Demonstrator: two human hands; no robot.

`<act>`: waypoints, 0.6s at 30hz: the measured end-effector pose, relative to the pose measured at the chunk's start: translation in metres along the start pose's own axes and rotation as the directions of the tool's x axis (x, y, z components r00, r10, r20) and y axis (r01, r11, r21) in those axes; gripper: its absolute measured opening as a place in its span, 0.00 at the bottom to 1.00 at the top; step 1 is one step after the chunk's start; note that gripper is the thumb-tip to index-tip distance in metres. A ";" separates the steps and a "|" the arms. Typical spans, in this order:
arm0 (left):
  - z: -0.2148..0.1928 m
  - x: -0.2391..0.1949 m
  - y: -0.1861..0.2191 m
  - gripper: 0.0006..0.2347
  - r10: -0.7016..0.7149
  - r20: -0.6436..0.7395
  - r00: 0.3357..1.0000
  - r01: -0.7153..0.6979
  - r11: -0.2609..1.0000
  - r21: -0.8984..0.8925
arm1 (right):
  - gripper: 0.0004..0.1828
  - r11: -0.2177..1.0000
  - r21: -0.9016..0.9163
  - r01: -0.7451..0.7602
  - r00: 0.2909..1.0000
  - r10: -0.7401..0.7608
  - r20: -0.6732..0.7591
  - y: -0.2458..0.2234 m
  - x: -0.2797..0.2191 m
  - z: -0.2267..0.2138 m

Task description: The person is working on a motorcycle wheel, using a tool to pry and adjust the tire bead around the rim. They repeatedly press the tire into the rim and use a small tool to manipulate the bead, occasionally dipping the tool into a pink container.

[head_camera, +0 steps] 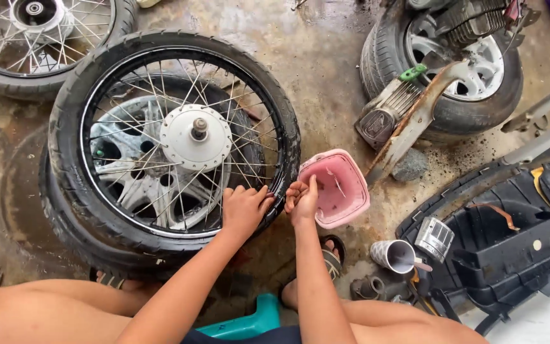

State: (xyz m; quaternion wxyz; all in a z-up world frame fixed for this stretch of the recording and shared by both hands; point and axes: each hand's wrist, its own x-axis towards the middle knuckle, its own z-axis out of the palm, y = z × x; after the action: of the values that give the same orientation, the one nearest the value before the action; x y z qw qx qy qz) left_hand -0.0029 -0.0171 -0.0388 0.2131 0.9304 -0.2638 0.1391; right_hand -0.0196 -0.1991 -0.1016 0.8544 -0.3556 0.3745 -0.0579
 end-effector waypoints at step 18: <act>-0.001 -0.005 -0.007 0.15 -0.013 0.071 0.997 0.009 0.999 0.046 | 0.44 0.998 0.051 -0.042 0.994 0.037 0.099 0.005 0.010 -0.004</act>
State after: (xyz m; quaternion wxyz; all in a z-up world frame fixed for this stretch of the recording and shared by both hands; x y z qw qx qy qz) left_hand -0.0034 -0.0089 -0.0417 0.1831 0.9408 -0.2628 0.1106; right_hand -0.0159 -0.2016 -0.1131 0.8818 -0.3277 0.3376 -0.0335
